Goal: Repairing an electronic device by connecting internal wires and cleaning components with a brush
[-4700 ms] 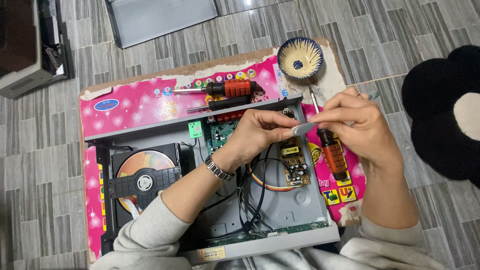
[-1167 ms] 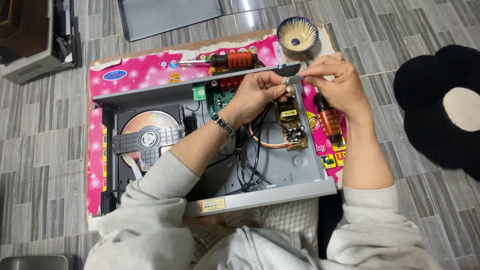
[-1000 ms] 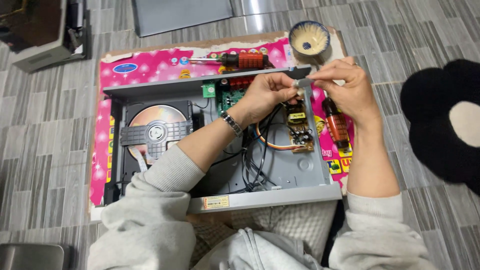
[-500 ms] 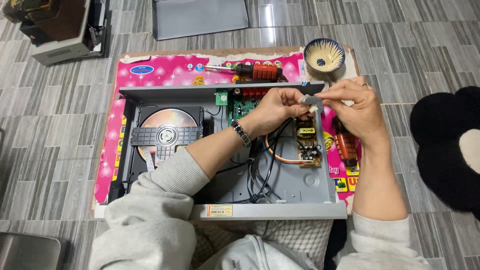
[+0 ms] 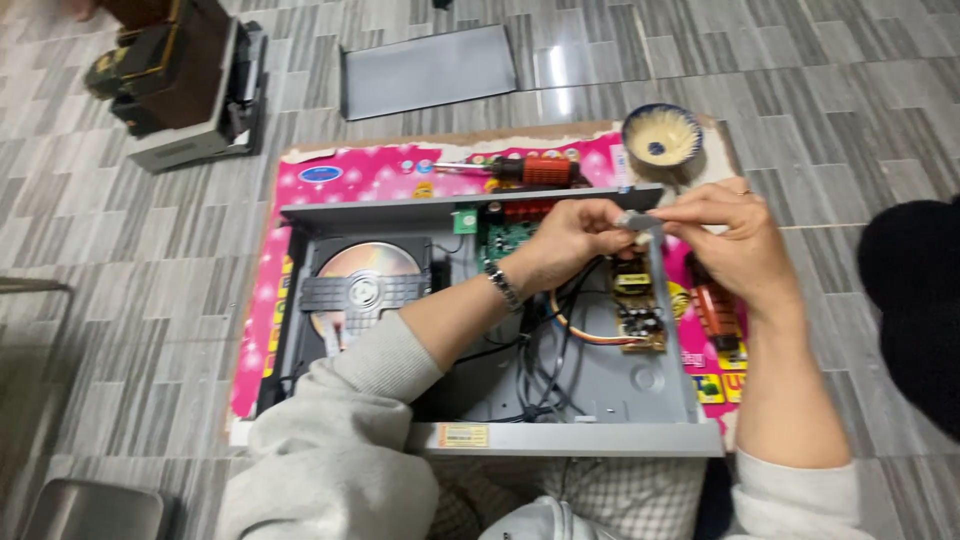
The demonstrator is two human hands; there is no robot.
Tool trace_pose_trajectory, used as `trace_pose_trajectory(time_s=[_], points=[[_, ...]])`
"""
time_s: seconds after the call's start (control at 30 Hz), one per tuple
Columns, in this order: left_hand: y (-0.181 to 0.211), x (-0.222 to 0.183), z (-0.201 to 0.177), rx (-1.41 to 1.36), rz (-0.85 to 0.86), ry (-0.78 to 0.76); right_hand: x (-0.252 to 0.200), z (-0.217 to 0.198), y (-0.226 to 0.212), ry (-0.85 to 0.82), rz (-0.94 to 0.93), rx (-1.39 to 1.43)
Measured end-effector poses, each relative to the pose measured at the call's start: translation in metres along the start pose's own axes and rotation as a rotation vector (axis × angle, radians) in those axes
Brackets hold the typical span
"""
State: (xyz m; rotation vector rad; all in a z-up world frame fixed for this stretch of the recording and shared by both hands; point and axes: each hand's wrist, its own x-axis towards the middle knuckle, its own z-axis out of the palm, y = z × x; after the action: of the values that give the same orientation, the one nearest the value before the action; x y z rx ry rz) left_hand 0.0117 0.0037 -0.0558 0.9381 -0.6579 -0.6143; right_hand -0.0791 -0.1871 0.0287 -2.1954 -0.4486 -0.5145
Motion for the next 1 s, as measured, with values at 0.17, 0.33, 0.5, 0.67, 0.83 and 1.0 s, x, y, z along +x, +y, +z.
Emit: trace_pose_trajectory(time_s=[0.17,0.33,0.5,0.67,0.83,1.0], points=[[-0.001,0.002,0.002,-0.033,0.014,-0.020,-0.002,0.008,0.000,-0.010,0.014,0.052],[0.011,0.000,0.007,-0.054,0.004,-0.018,-0.006,0.011,-0.004,0.006,0.143,0.048],[0.013,0.001,0.009,-0.050,-0.010,-0.029,-0.009,0.009,0.007,0.020,0.126,0.065],[0.016,-0.003,0.012,0.031,-0.091,0.055,-0.009,0.016,0.007,0.079,0.120,0.039],[0.005,-0.005,0.015,-0.097,-0.139,0.142,-0.010,0.021,0.010,0.092,0.132,0.028],[-0.014,-0.005,0.016,-0.108,-0.116,0.150,-0.011,0.019,0.004,0.114,0.095,-0.033]])
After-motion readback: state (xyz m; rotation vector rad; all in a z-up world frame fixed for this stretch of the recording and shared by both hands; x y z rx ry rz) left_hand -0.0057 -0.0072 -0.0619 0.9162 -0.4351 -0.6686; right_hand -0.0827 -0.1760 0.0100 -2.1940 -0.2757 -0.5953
